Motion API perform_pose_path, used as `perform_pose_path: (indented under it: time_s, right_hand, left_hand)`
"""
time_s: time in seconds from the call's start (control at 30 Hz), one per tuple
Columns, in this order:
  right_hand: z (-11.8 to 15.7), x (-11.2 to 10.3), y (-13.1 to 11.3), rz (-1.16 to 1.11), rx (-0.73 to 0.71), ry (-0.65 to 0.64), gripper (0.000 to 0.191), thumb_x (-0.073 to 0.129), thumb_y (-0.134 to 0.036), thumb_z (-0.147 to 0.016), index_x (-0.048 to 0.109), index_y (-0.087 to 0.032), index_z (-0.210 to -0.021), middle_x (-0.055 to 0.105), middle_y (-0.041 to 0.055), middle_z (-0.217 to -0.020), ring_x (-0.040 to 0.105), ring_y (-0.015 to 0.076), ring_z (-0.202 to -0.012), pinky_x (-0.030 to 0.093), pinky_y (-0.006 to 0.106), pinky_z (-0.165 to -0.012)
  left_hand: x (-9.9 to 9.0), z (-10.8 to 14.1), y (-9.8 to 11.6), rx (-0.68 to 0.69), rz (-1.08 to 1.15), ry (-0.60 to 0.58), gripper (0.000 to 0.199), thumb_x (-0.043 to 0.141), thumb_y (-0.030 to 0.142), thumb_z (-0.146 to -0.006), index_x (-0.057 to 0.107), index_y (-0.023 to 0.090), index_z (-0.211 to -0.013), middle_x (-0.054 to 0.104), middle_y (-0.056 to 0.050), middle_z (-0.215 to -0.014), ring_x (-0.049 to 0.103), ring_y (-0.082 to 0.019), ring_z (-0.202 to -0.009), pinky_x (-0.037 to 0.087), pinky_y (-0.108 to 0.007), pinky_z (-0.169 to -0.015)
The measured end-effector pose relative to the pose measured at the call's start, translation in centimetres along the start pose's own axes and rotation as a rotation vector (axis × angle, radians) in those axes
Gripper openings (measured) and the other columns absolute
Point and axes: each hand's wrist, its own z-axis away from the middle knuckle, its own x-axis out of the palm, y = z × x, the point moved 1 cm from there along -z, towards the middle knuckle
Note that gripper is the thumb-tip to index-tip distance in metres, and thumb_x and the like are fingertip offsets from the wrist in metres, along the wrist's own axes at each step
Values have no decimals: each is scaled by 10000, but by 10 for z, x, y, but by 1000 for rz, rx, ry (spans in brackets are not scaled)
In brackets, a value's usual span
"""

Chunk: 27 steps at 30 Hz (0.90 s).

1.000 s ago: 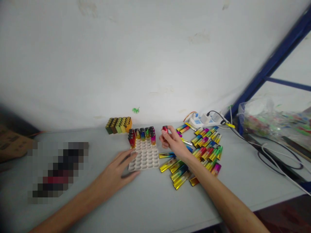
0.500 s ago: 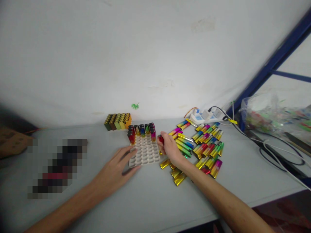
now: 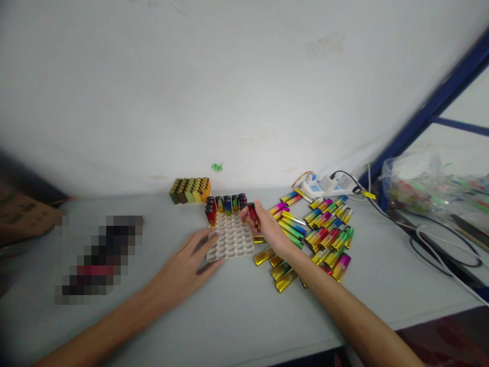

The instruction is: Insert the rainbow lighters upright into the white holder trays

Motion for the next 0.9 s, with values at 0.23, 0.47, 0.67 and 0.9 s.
perform_pose_path:
  time_s: [0.23,0.47,0.67,0.9]
  right_hand:
    - [7,17,-27,399,-269,-139,350,585,-558,-981,639,-220,-906,586,13,-833,565,172,-800,472,296,-743]
    - [-5,46,-32,791,-516,-22,284,620,-497,-982,719,-232,-1003,651,29,-777,569,181,-687,461,322,-701]
    - [-22,49,-16,932,-545,-131,275,512,-453,-1044,677,-240,-1096,742,81,-991,678,226,-868,482,319,-781]
    - [-23,50,-10,1032,-478,-200,226,484,-396,-1069,633,-228,-1042,720,57,-860,673,206,-769,451,285,-697]
  left_hand:
    - [-3,5,9,-4,-22,-60,453,576,318,-1007,532,119,-1411,591,-176,-1341,599,-321,-1249,564,-495,-1056]
    - [-2,7,10,16,-79,-44,347,573,304,-1024,576,150,-1335,634,-157,-1325,611,-313,-1254,552,-473,-1054]
    - [-5,4,13,34,-61,-45,258,538,281,-1044,622,174,-1263,686,-118,-1201,659,-270,-1154,560,-428,-1013]
    - [-4,4,12,19,-84,-55,274,613,281,-1006,623,140,-1241,673,-129,-1206,659,-282,-1125,576,-423,-983]
